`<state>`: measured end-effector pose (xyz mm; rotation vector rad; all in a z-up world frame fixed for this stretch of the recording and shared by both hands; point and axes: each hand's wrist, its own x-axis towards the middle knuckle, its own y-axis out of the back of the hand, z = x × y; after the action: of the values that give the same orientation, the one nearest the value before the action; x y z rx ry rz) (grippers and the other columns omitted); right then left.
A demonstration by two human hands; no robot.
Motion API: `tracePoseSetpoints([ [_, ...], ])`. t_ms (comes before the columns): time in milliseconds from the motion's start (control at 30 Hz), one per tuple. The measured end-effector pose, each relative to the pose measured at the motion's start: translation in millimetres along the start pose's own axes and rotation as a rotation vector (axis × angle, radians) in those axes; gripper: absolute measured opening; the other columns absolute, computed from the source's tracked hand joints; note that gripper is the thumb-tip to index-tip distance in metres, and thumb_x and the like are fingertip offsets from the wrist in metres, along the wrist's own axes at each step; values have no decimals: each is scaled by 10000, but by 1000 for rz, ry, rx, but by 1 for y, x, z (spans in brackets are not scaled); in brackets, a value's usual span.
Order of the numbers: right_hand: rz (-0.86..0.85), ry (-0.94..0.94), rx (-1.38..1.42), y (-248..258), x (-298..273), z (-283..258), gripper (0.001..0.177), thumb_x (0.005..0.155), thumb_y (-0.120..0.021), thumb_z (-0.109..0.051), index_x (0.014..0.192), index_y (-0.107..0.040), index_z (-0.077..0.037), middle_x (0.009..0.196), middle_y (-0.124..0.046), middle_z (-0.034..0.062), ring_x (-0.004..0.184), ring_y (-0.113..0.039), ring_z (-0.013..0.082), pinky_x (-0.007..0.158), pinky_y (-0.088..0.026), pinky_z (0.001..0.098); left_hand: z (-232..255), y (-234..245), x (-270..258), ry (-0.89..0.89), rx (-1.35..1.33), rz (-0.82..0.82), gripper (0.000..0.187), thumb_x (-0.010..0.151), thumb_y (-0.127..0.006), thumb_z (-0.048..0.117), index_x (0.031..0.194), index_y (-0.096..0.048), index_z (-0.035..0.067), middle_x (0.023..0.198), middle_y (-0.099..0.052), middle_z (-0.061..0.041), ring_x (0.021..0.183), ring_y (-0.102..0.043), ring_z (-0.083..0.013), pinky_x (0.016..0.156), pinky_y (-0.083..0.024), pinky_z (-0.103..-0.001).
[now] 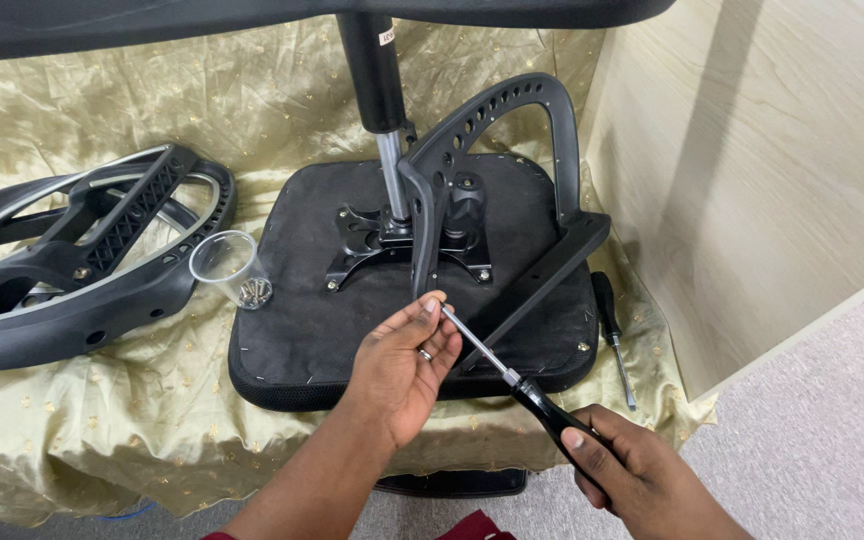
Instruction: The person uses a screwdriver to attach a black plastic frame to the base of an office chair. They align the frame, insert screws, and tighten them to secure the component to the chair base.
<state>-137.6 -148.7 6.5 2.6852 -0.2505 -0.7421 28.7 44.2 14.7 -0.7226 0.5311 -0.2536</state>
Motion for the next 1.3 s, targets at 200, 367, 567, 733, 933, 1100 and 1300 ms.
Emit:
tracePoseSetpoints([
  [200,38,-16,29,-9,5,1,413,998,-543,-482,945,-636,-84,587,-475,25,522,-443,140,502,-374,309,1,-4,-5,-33,13,11,231,966,-632,132,1143,-715,8,948,-719,-61,830,-684,-115,821,-614,-274],
  [367,10,-10,113,-9,11,4,395,1012,-541,-448,950,-673,-81,595,-507,36,501,-431,130,471,-357,284,3,-6,-7,-47,-11,-30,260,955,-631,125,1167,-718,2,955,-731,-62,836,-688,-114,822,-614,-277],
  [567,-15,12,287,-3,18,18,274,1002,-527,-292,937,-626,-45,684,-598,47,494,-442,120,440,-337,278,-3,-14,-11,-21,42,-41,235,945,-663,116,1137,-738,2,926,-733,-64,839,-691,-120,815,-613,-269],
  [733,2,44,353,-2,15,29,243,995,-538,-270,937,-613,-47,679,-561,36,487,-413,109,431,-307,271,-9,-18,-11,-7,52,-53,227,944,-670,115,1129,-744,6,932,-730,-59,836,-686,-115,807,-615,-268],
  [933,91,15,275,-6,6,26,281,1000,-628,-317,940,-629,-42,644,-502,24,493,-411,108,439,-336,281,-14,-21,-9,21,83,-53,219,944,-666,115,1121,-741,11,947,-728,-57,845,-686,-114,809,-617,-271],
  [1100,154,-61,240,-6,3,22,317,979,-629,-367,969,-665,-52,597,-478,23,484,-389,127,446,-327,292,-17,-17,-5,-4,205,59,204,924,-657,68,1109,-738,38,966,-745,-65,843,-688,-122,819,-620,-274],
  [1300,204,-6,32,6,0,11,372,935,-691,-433,978,-673,-65,618,-541,8,534,-447,111,498,-376,297,-20,7,3,-225,435,326,215,932,-658,57,1146,-665,44,910,-632,-29,797,-592,-129,744,-531,-298],
])
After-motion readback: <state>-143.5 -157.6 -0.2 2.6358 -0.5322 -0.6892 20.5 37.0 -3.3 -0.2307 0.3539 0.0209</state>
